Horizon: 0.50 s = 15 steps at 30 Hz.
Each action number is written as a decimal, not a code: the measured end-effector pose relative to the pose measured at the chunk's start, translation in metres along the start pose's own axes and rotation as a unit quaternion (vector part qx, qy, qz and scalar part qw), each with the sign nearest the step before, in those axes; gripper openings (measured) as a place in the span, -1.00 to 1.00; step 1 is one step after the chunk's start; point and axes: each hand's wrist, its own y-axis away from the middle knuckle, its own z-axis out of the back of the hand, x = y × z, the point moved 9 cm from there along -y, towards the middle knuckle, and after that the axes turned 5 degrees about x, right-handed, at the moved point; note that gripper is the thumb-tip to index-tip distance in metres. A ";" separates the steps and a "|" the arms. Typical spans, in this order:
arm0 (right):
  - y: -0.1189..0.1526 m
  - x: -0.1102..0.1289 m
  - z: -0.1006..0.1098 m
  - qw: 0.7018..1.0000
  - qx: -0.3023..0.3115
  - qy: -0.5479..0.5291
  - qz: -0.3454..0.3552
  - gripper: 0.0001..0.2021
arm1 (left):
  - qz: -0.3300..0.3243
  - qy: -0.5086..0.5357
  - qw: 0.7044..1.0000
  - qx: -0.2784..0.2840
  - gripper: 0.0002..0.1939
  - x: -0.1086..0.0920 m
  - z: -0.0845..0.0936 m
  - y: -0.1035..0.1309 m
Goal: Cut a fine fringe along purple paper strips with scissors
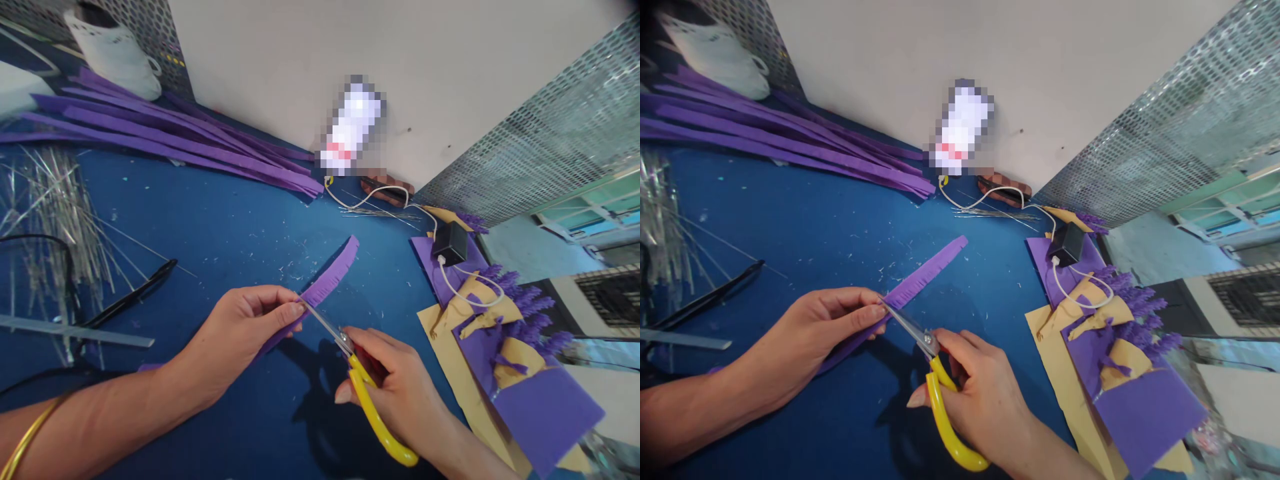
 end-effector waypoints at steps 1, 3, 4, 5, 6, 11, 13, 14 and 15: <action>0.000 0.000 0.000 1.000 0.002 0.000 0.002 -0.56 | 0.002 -0.001 1.000 0.000 -0.85 0.000 0.000 0.000; 0.000 0.000 0.000 1.000 0.007 -0.006 0.001 -0.55 | 0.005 -0.005 1.000 -0.003 -0.84 0.001 0.000 0.000; 0.000 0.000 0.000 1.000 0.009 -0.010 -0.002 -0.55 | 0.007 -0.008 1.000 -0.006 -0.83 0.001 0.001 0.000; -0.001 0.000 -0.001 1.000 0.013 -0.015 -0.004 -0.54 | 0.010 -0.011 1.000 -0.008 -0.82 0.001 0.001 0.000; -0.002 0.000 -0.001 1.000 0.017 -0.022 -0.007 -0.55 | 0.014 -0.013 1.000 -0.009 -0.81 0.001 0.001 0.000; -0.006 0.003 -0.005 0.994 0.052 -0.096 -0.010 -0.61 | 0.022 -0.009 1.000 0.004 -0.77 0.001 -0.001 0.000; -0.006 0.003 -0.010 0.984 0.079 -0.157 -0.017 -0.62 | 0.018 -0.009 1.000 0.010 -0.75 0.000 -0.001 0.000; -0.006 0.003 -0.012 0.978 0.091 -0.187 -0.025 -0.63 | 0.016 -0.010 1.000 0.013 -0.75 0.000 -0.002 0.000; -0.006 0.002 -0.014 0.972 0.099 -0.209 -0.034 -0.64 | 0.014 -0.012 1.000 0.016 -0.74 0.000 -0.001 0.000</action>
